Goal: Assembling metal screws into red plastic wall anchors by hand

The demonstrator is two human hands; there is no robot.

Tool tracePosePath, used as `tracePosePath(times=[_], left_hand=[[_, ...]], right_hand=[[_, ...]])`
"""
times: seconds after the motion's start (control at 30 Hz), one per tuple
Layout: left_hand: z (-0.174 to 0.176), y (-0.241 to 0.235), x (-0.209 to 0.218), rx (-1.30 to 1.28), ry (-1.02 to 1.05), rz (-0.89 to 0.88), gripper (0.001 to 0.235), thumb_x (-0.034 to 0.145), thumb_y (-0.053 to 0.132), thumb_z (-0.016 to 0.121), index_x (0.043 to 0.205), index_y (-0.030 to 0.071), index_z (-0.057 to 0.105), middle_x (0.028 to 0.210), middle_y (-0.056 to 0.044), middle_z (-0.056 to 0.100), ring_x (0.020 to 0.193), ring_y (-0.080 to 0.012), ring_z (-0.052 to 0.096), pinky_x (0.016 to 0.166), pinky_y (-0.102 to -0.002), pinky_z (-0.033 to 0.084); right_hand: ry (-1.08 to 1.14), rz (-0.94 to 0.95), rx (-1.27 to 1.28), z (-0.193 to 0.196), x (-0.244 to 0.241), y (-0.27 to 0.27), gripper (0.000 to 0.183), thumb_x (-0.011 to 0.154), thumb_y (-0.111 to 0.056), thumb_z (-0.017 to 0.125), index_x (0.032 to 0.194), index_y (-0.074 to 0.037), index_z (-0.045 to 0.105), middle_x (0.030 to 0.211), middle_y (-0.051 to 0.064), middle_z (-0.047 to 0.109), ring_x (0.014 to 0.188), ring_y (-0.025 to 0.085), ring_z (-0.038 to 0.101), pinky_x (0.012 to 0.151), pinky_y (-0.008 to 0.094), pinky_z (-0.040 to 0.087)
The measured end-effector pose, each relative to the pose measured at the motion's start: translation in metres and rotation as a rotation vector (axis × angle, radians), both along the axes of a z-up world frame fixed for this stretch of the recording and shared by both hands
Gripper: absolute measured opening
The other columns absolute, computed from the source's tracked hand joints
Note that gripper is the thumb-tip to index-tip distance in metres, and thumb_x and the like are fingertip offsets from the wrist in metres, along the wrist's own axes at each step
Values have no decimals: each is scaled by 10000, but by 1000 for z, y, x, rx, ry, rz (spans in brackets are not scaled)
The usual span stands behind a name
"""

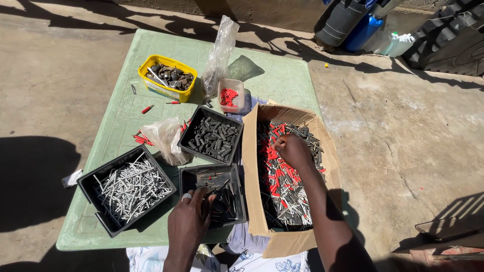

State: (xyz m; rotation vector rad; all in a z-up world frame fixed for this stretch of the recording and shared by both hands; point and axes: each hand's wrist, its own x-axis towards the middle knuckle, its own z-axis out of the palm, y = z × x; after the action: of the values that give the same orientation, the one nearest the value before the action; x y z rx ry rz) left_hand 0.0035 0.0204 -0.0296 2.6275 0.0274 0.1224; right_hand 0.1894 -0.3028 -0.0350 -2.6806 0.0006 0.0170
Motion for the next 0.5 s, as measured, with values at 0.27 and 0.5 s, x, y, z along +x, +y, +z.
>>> tracePosePath(times=[0.27, 0.5], left_hand=[[8, -4, 14, -105, 12, 26, 312, 987, 461, 592, 1201, 243, 657, 924, -91, 728, 812, -325, 689, 600, -487, 537], [14, 2, 113, -163, -263, -13, 95, 958, 206, 653, 1044, 192, 690, 873, -105, 688, 797, -411, 704, 627, -521, 575]], right_hand=[[-125, 31, 1, 10, -22, 1, 82, 918, -44, 644, 882, -112, 618, 892, 65, 710, 776, 259, 664, 662, 427, 519], [-292, -120, 197, 38, -62, 6, 320, 965, -64, 689, 1276, -124, 732, 962, 129, 789, 933, 324, 746, 839, 460, 559]])
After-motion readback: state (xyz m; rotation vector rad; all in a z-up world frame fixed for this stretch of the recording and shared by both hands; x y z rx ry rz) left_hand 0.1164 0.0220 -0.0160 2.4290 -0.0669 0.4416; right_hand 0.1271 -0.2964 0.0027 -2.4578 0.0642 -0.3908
